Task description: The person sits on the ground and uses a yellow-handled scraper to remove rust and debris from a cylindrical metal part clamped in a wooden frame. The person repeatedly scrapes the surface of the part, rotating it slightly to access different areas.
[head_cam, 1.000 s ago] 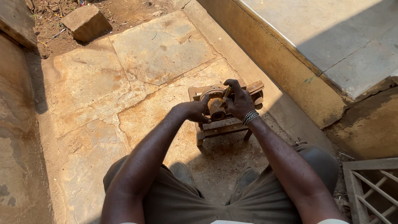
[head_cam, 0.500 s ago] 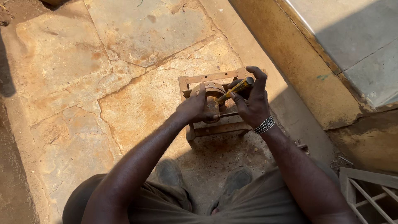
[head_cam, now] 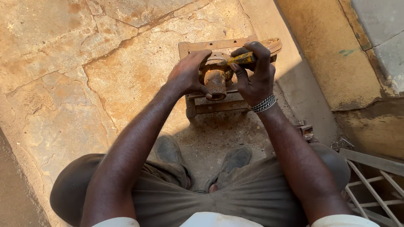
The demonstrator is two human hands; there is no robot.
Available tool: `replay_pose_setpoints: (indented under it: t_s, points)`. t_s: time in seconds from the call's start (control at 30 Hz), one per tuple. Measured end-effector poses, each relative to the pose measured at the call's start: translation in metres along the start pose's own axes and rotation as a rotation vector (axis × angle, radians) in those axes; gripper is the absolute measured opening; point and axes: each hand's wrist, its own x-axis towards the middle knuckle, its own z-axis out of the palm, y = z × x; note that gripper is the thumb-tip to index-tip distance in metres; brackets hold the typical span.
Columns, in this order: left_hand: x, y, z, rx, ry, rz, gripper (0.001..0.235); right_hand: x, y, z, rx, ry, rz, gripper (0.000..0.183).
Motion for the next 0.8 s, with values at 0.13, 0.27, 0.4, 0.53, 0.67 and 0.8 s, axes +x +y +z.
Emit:
replay_pose_setpoints:
  t_s: [0.13,0.27,0.4,0.53,0.67,0.8]
  points:
    - [0.003,-0.013,0.006,-0.020,0.028,0.013,0.128,0.002,0.005,0.006,-0.092,-0.095,0.083,0.056]
    - [-0.002,-0.014,0.012,-0.025,0.075,0.105,0.129,-0.007,0.011,0.000,0.006,0.020,0.023,0.051]
    - [0.002,-0.006,0.005,0.046,-0.080,-0.061,0.137,-0.011,0.018,0.002,-0.040,0.007,0.103,0.050]
    - [0.004,-0.001,0.004,0.058,-0.133,-0.046,0.145,-0.023,0.020,0.002,0.107,0.165,0.122,0.052]
    - [0.009,0.016,0.003,0.205,-0.155,-0.068,0.142,-0.023,0.019,0.006,-0.081,0.119,0.175,0.055]
    - [0.003,0.023,0.013,0.279,-0.231,-0.158,0.139,-0.036,0.021,0.004,0.128,0.216,0.180,0.053]
